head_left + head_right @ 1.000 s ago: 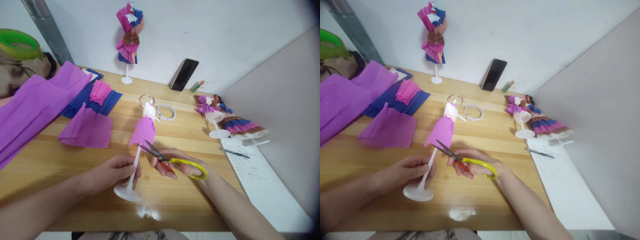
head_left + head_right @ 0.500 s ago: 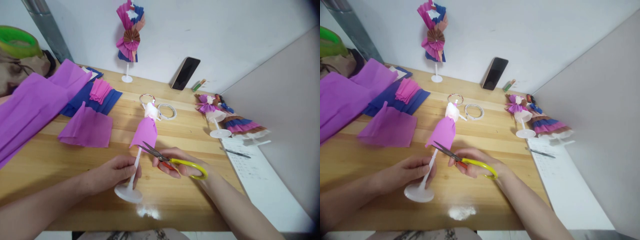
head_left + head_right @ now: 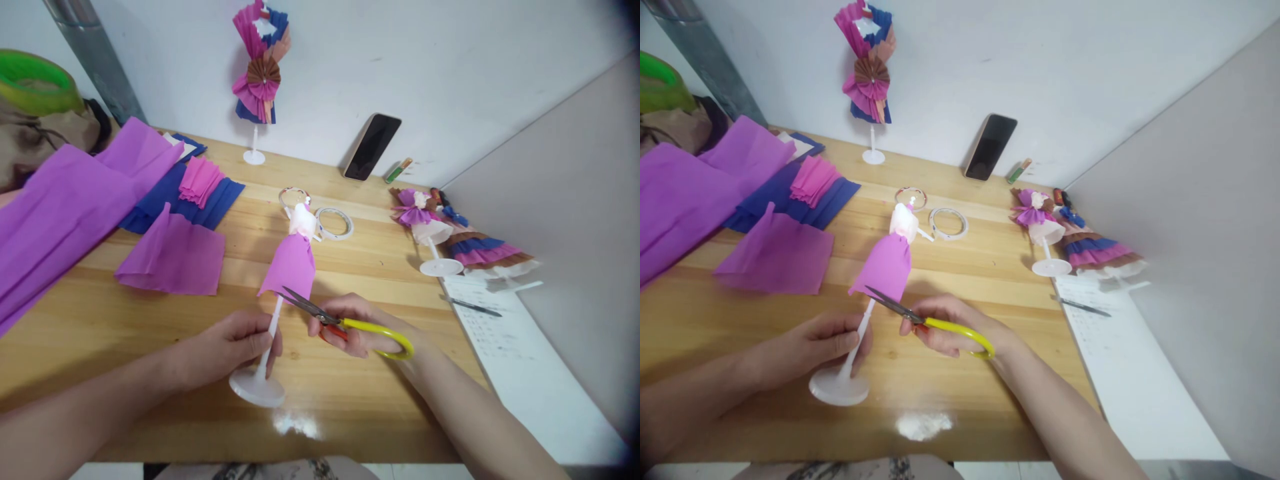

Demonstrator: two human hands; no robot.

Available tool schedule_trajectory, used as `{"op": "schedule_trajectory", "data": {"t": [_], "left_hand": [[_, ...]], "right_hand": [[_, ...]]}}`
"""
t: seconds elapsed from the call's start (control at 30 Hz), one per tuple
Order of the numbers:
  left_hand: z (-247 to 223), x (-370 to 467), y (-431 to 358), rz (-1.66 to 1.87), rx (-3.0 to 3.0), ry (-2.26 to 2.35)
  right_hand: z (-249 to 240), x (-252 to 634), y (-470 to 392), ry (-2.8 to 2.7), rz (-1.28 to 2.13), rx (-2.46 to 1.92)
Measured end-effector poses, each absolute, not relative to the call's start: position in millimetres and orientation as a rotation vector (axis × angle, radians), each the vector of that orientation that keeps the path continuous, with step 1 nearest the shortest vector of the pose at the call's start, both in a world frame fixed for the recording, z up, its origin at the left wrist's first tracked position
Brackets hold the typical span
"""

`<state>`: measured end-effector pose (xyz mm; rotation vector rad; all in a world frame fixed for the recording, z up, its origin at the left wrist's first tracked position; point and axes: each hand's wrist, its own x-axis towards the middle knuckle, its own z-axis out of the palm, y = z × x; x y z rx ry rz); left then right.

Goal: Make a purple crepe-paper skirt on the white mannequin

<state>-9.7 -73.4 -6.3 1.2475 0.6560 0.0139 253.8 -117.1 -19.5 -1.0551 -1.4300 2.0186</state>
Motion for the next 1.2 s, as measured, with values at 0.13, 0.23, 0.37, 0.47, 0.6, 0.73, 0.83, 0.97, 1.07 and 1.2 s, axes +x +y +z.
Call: {"op": "schedule_trajectory", "data": {"t": [0.13,0.23,0.37,0.47,0.6,0.73,0.83,0.97,1.07,1.2], "left_hand": [[-6,-9,-73,0.008,1.253,0.666],[-6,-9,-72,0.009,1.243,0.676],[-6,-9,-72,0.006,1.266,0.689],[-6,-9,-72,0.015,1.299,0.706],[-6,-10,-71,0.020,1.326,0.722],[-7,-9,-70,0.026,1.342,0.740],[-8,-8,-70,0.033,1.343,0.748],[-7,-8,-70,0.025,1.363,0.744],[-7,-9,-71,0.034,1.357,0.738],[-8,-9,-73,0.062,1.274,0.727]], "right_hand": [[-18,254,-119,-1.445,1.998,-1.119],[-20,255,-120,-1.464,1.970,-1.164],[-22,257,-119,-1.492,1.952,-1.184],[-19,258,-118,-1.499,1.946,-1.094],[-21,260,-118,-1.539,1.909,-1.131],[-27,262,-119,-1.591,1.811,-1.190],[-21,262,-118,-1.582,1.844,-1.139],[-6,256,-117,-1.503,1.939,-1.083],[-4,253,-117,-1.429,2.007,-1.161],[-6,254,-118,-1.370,2.070,-1.214]]}}
